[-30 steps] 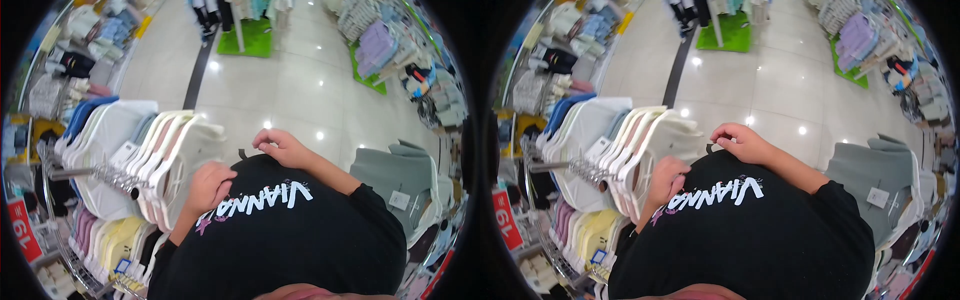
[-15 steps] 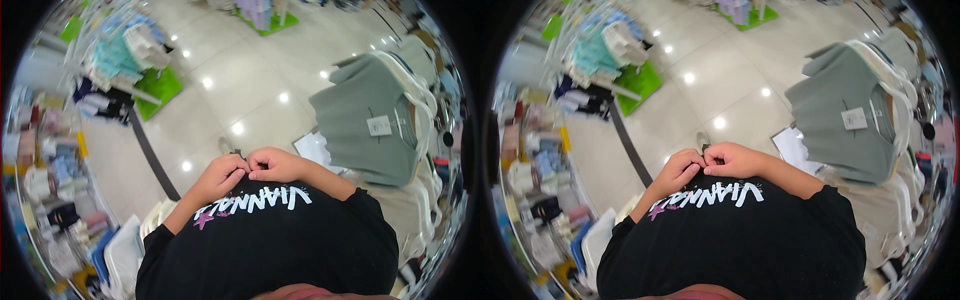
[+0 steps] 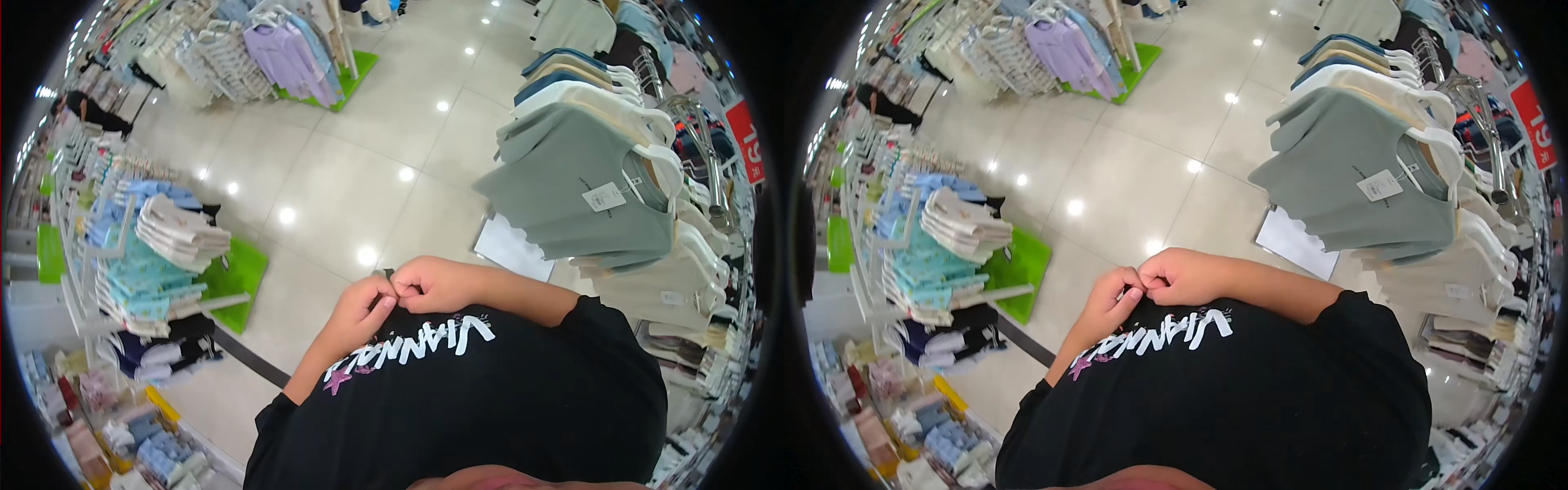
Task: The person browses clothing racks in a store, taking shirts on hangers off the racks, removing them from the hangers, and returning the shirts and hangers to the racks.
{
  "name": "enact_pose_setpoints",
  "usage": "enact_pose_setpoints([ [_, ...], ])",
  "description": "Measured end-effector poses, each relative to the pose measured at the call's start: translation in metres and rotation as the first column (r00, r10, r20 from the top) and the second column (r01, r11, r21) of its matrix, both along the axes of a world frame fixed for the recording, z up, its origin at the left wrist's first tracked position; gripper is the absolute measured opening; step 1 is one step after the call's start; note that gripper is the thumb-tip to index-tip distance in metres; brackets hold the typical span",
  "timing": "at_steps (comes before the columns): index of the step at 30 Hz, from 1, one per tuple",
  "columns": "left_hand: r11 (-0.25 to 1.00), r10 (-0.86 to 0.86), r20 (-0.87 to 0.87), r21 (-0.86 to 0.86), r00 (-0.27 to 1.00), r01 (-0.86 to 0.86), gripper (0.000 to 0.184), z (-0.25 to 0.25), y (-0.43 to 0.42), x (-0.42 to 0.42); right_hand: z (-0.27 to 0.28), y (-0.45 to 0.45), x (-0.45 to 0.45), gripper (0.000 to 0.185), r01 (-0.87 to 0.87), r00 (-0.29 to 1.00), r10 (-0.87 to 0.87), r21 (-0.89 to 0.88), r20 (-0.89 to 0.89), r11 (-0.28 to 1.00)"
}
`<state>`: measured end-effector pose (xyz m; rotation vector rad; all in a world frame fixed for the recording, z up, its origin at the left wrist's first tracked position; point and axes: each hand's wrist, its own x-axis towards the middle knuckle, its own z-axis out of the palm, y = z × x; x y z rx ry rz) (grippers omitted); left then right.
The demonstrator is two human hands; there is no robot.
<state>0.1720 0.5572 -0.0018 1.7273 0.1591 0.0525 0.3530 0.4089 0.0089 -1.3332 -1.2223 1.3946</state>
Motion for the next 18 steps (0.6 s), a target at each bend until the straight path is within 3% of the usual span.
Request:
enact_pose_setpoints([
  [4,0.995,-0.075,0.002,-0.062,0.997,0.075,0.007,-0.012,0.054,0.022,0.001,0.039,0.003,0.024,0.117,0.981,-0.126,0.066,0.151,0.991],
  [10,0.953,-0.302,-0.014,-0.035,0.953,0.301,0.010,-0.005,0.088,0.096,-0.008,0.043,0.038,0.025,0.314,0.931,-0.320,0.061,0.174,0.947],
  [16,0.918,-0.397,-0.071,-0.028,0.915,0.396,0.014,-0.011,0.100,0.185,-0.032,0.041,0.100,0.025,0.464,0.856,-0.476,0.107,0.204,0.879],
  [18,0.909,-0.413,-0.083,0.025,0.907,0.416,0.013,-0.009,0.107,0.218,-0.028,0.046,0.130,0.025,0.478,0.863,-0.486,0.084,0.141,0.874],
])
